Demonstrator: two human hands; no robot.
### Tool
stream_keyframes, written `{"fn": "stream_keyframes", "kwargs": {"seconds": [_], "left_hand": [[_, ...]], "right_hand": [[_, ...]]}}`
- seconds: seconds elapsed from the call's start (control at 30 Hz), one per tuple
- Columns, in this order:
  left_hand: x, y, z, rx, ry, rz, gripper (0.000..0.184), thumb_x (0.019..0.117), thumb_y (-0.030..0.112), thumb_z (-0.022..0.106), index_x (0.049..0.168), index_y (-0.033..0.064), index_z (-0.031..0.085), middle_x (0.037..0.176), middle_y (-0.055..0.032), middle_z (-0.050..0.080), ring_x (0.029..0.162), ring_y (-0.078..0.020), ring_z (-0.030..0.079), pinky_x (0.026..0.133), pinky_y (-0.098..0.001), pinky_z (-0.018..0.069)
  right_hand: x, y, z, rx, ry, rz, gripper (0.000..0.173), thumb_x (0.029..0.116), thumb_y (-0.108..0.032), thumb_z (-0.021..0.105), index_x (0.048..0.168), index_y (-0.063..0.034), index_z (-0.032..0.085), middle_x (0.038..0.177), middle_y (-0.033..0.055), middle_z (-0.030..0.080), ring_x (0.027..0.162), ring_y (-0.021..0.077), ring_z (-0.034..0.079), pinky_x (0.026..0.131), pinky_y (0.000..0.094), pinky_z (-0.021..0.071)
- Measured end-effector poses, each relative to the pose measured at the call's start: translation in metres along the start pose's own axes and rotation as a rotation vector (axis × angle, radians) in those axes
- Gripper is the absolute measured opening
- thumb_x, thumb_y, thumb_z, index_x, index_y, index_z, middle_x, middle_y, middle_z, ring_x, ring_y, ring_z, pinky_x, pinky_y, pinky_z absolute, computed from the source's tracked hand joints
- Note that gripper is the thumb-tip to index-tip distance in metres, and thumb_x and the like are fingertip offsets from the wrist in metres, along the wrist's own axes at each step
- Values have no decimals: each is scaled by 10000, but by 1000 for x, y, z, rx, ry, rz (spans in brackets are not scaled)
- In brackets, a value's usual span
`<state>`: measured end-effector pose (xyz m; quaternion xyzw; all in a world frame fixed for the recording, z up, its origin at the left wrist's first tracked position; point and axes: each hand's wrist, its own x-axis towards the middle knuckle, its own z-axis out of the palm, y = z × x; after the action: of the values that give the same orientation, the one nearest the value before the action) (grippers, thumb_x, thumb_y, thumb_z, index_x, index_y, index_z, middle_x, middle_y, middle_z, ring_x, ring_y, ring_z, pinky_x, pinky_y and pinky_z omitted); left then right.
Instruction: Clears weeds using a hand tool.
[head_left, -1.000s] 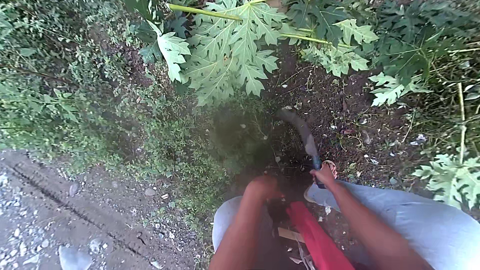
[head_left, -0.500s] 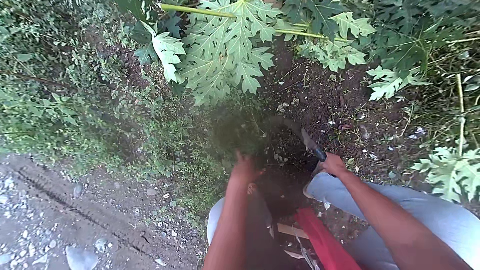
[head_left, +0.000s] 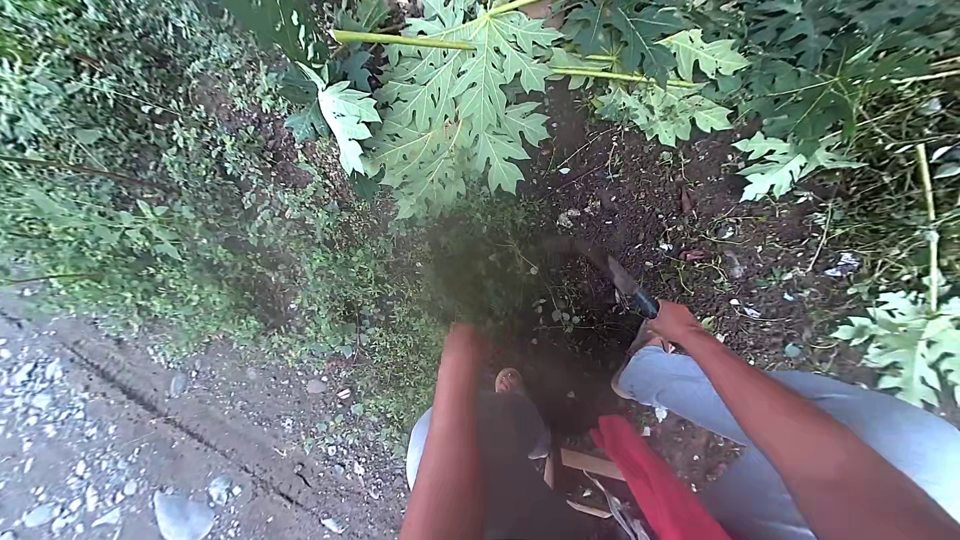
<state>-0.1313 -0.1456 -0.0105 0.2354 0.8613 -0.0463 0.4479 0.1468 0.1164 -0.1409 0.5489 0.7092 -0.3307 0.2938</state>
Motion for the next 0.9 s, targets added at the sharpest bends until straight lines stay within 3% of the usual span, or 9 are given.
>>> {"fn": "stream_keyframes", "kwargs": {"seconds": [0.13, 0.23, 0.33, 0.5, 0.63, 0.67, 0.73, 0.8, 0.9], "left_hand": [[-13, 16, -14, -72, 32, -33, 325, 1081, 128, 509, 1279, -104, 619, 1378, -334, 576, 1362, -461, 512, 1144, -591, 375], [3, 5, -8, -85, 84, -45, 307, 1063, 151, 520, 1231, -50, 680, 1332, -269, 638, 1320, -407, 574, 1127, -580, 427], [0, 5, -15, -126, 157, -47, 306, 1074, 154, 495, 1202, -23, 708, 1300, -249, 665, 1292, -392, 600, 1114, -573, 442], [-4, 4, -17, -182, 277, -23, 277, 1065, 142, 520, 1137, -16, 735, 1220, -253, 696, 1232, -409, 632, 1082, -586, 458], [-4, 7, -16, -186, 279, -25, 279, 1063, 151, 526, 1141, -24, 728, 1236, -258, 688, 1242, -410, 627, 1085, -584, 459], [-3, 6, -16, -182, 280, -23, 279, 1061, 147, 522, 1149, -17, 730, 1243, -253, 688, 1246, -400, 628, 1089, -577, 459], [-4, 4, -16, -189, 289, -8, 275, 1059, 133, 518, 1154, -12, 731, 1246, -248, 687, 1247, -392, 625, 1092, -566, 457], [-5, 1, -20, -198, 312, -1, 275, 1059, 125, 511, 1147, -10, 733, 1240, -242, 690, 1239, -385, 630, 1088, -558, 462], [-8, -3, -21, -233, 361, -17, 260, 1053, 119, 529, 1142, 2, 743, 1210, -239, 704, 1213, -390, 645, 1073, -563, 474]], "right_hand": [[-3, -25, 45, 546, 101, 58, 520, 942, -175, 720, 1366, 37, 506, 1037, 193, 682, 802, 276, 712, 761, 461, 598], [-9, 5, 69, 167, -10, 62, 587, 925, -185, 731, 1403, 74, 509, 1255, 287, 646, 1105, 407, 677, 964, 579, 534], [-3, 39, 48, -160, -72, 27, 644, 928, -211, 739, 1462, 44, 484, 1328, 314, 614, 1191, 476, 638, 984, 646, 508], [-20, 19, -6, 28, 12, 44, 536, 960, -244, 718, 1381, 40, 549, 1253, 287, 651, 1164, 423, 651, 992, 607, 496], [-19, -28, 43, 755, 181, 87, 441, 960, -154, 702, 1316, 27, 515, 931, 151, 661, 700, 228, 685, 673, 412, 602], [-21, -30, 58, 738, 173, 100, 442, 949, -153, 713, 1298, 47, 530, 933, 167, 668, 713, 244, 685, 691, 426, 594], [-23, -9, 72, 349, 42, 92, 520, 928, -162, 725, 1347, 85, 541, 1136, 260, 673, 958, 352, 702, 877, 519, 567], [-17, 17, 66, -9, -68, 51, 594, 922, -181, 740, 1408, 71, 510, 1268, 305, 639, 1104, 430, 683, 952, 595, 543], [-13, 28, 27, -163, -83, 4, 567, 942, -228, 740, 1397, 45, 540, 1240, 298, 655, 1074, 442, 687, 939, 624, 531]]}}
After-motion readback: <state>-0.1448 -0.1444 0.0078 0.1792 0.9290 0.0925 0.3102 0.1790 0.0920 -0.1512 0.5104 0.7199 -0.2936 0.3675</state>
